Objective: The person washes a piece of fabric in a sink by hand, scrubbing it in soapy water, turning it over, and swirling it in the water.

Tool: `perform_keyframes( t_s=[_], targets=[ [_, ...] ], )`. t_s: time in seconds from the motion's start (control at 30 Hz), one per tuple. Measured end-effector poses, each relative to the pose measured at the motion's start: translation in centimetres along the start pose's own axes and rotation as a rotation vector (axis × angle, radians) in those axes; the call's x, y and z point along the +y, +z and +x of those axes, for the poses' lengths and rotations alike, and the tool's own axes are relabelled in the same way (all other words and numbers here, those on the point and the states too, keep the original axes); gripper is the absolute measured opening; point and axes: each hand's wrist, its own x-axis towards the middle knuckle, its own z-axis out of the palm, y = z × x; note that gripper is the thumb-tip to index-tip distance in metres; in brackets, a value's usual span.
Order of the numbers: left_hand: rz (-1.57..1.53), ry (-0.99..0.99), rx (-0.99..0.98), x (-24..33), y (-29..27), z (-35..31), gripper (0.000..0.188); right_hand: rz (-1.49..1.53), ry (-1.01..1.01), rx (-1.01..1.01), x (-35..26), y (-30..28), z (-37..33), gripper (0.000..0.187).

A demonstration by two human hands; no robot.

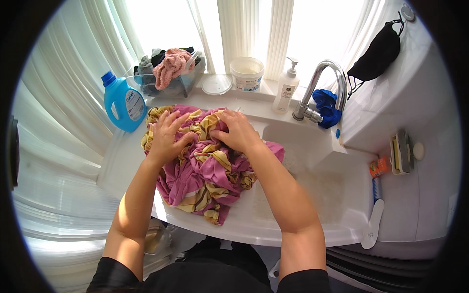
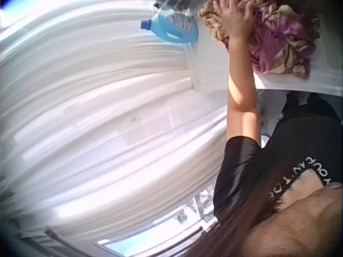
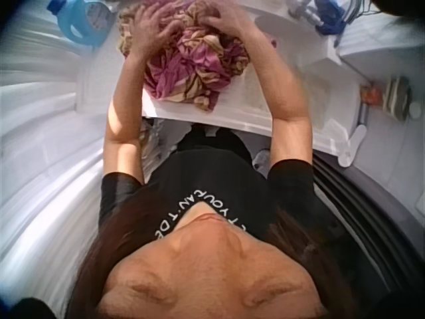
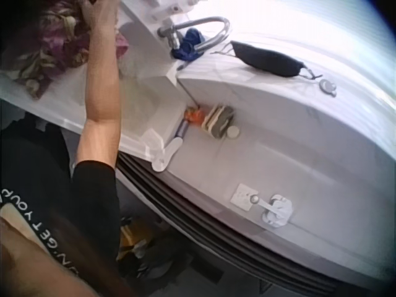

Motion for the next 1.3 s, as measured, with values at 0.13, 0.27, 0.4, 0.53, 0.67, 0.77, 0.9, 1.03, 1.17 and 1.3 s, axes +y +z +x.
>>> perform_keyframes(
  t_s=[0.13,0.27,0.4,0.53,0.67,0.77,0.9,1.03,1.17,1.3],
  targets=[
    [-0.512,-0.341,-0.057,-2.5,-0.5,-3.0,0.024,0.16,-0.324,0.259,-1.1,2.8,-3.7,0.015],
    [-1.123,-0.739,0.336,-5.8,-1.7,-8.6,0.018,0.241,-0.257,0.323,0.2,-1.1,-12.7,0.017],
    [-1.226,-0.819,0.403,-6.4,-0.8,-9.5,0.019,0.359,-0.107,0.383,3.1,-1.2,-16.8,0.016],
    [-1.136,-0.796,0.297,-6.2,-0.9,-7.7,0.02,0.514,-0.069,0.334,2.5,-1.0,-15.5,0.02],
    [-1.131,-0.821,0.224,-6.6,-1.7,-7.1,0.021,0.695,-0.073,0.275,3.6,-0.1,-13.7,0.052],
    [-1.247,-0.887,0.201,-6.5,-2.5,-6.7,0.02,0.083,-0.097,0.442,3.6,1.0,-13.8,0.089],
    [-1.139,-0.84,0.266,-7.9,-2.1,-7.6,0.022,0.816,0.244,0.248,4.9,3.5,-15.6,0.122],
    [-0.78,-0.751,0.416,-12.1,-1.4,-9.1,0.048,0.933,0.298,0.032,4.4,2.7,-16.2,0.13],
    [-0.745,-0.983,0.159,-14.5,-0.3,-10.3,0.08,0.946,0.31,0.103,3.3,2.6,-14.8,0.122],
    [-0.59,-0.671,0.267,-13.3,-0.8,-12.0,0.079,0.231,0.147,0.596,-0.1,3.1,-13.4,0.082]
  ],
)
